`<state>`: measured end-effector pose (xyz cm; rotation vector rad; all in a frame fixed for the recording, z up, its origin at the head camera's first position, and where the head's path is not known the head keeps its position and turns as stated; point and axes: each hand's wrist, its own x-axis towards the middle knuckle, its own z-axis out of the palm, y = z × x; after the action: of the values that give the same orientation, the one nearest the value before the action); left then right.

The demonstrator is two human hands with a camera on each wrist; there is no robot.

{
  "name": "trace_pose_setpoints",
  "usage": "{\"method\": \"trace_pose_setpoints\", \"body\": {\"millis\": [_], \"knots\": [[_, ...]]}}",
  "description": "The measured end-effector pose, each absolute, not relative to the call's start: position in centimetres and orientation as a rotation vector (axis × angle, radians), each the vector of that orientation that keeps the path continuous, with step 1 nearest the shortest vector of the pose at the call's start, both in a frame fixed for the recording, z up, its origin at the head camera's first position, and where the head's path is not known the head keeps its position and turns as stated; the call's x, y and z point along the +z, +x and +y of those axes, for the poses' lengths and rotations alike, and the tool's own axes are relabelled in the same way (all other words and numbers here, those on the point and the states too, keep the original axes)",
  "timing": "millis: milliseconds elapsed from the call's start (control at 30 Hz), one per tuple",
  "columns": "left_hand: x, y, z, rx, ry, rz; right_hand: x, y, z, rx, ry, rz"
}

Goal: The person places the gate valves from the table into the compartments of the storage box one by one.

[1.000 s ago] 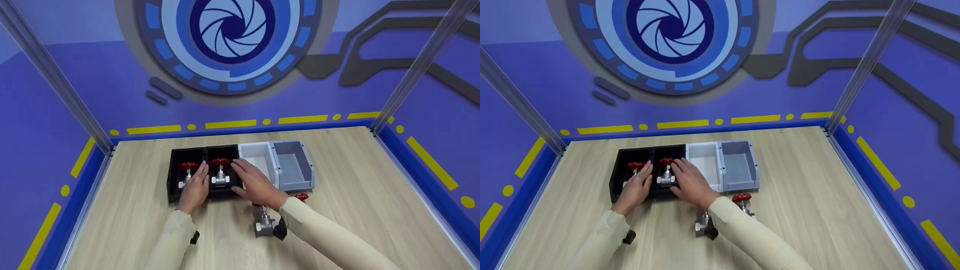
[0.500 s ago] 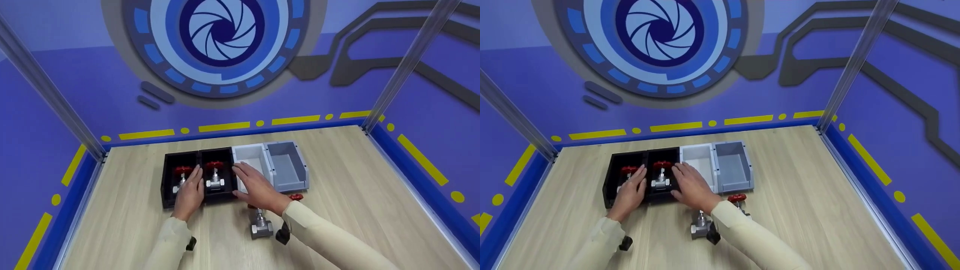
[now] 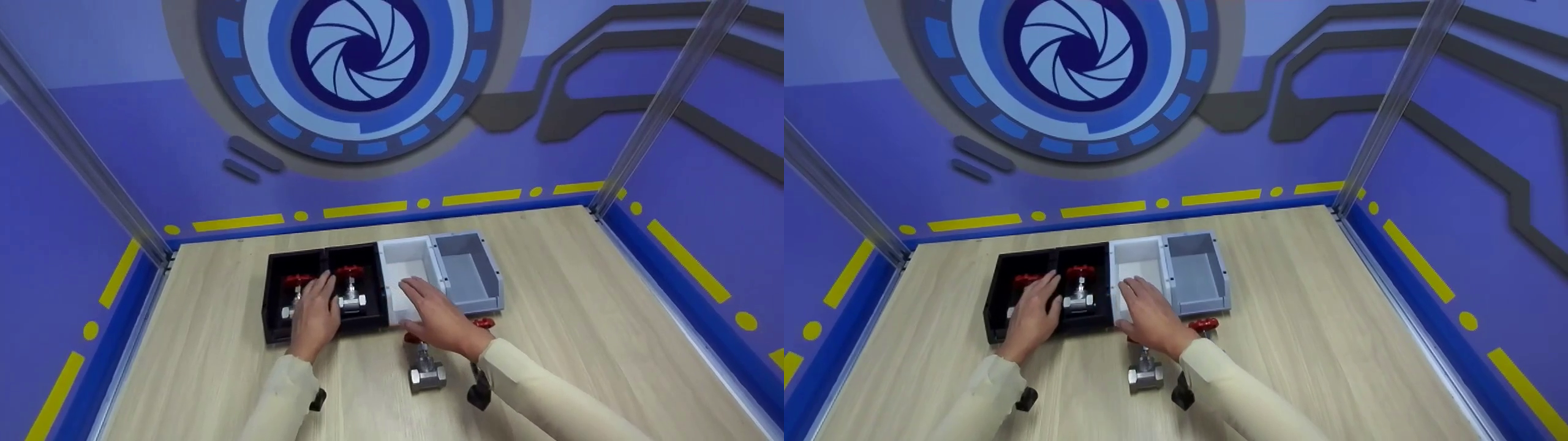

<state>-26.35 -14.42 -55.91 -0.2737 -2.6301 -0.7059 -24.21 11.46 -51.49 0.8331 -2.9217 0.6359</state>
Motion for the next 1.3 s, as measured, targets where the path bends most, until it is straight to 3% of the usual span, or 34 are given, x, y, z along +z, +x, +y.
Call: {"method": "trace_pose_setpoints", "body": {"millis": [667,1300], "knots": [[-56.0,-26.3,-9.0,-0.763,-0.47,-2.776,-53.0,-21.4,13.8,0.692,0.757,-3.11],[-55.7,-27.0,-7.8,-0.727,-0.501,-2.817,-55.3,-19.4,14.5,0.522,0.937,-3.093]]}}
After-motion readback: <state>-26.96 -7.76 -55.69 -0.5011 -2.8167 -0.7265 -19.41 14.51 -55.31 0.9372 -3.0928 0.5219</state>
